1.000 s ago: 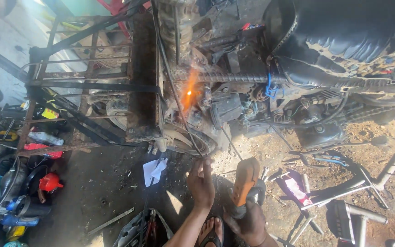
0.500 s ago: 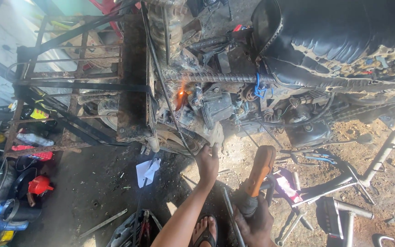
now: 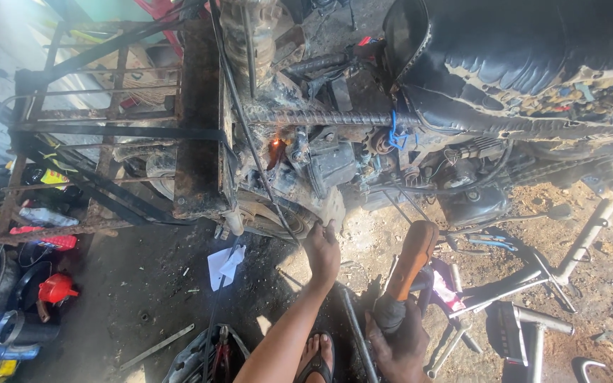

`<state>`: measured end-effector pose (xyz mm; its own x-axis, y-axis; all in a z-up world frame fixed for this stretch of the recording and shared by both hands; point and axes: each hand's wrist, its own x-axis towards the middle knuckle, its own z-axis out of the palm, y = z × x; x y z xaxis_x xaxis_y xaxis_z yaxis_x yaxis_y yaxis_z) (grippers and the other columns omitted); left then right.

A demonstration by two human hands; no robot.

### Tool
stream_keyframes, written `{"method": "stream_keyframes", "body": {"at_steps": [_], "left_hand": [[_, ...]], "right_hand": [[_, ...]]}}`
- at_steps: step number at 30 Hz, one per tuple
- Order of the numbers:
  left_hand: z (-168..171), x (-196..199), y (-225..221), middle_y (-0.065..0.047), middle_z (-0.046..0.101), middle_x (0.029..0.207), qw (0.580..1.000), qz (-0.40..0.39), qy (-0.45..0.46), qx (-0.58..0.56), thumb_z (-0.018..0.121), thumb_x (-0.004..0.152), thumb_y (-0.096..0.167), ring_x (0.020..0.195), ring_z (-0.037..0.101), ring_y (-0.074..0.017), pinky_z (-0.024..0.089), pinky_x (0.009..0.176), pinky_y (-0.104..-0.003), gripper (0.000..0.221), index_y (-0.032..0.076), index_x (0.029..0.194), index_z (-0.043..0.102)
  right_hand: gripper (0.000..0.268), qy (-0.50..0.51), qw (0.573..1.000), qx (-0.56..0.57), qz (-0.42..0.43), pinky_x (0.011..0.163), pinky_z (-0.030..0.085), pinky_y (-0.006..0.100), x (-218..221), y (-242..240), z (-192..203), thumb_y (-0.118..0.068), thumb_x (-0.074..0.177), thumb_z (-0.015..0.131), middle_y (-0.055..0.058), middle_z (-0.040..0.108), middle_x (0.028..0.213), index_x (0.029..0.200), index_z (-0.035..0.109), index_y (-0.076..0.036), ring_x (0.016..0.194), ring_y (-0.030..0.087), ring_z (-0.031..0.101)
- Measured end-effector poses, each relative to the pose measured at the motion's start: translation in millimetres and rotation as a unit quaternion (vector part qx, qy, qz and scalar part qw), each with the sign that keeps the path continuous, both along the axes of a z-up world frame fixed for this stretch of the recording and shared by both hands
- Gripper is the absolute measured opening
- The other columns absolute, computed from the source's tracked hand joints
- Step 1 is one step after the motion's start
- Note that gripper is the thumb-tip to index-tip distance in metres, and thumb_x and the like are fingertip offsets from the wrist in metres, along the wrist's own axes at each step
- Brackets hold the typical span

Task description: Welding components onto a motorcycle frame and using a hammer to adjust the alignment.

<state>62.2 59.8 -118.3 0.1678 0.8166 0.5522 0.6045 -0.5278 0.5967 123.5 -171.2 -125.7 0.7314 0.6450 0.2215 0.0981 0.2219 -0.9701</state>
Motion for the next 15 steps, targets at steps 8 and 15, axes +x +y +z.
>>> {"method": "stream_keyframes", "body": {"at_steps": [8,15], "left_hand": [[-16.5,-0.1,7.1,-0.026,0.073,0.1,0.998,0.028,0.026,0.05,0.064,0.094,0.008,0.091,0.07,-0.0415,0.051,0.081,-0.047,0.025,-0.004,0.115,0.069],[-3.0,4.6,2.7,-0.024,0.074,0.102,1.0,-0.005,-0.026,-0.003,0.06,0.095,0.004,0.093,0.072,-0.0406,0.052,0.083,-0.048,0.026,-0.002,0.118,0.068]], "right_hand": [[0.064,0.004,1.0,-0.001,0.009,0.079,0.06,0.033,0.8,-2.6,0.5,-0.013,0.079,0.081,0.017,0.076,0.096,0.131,0.05,0.008,0.088,0.019,0.075],[0.068,0.015,0.998,-0.064,0.001,0.081,0.059,0.035,4.0,-7.0,6.4,-0.016,0.075,0.084,0.019,0.077,0.096,0.131,0.052,0.007,0.089,0.023,0.076]]}}
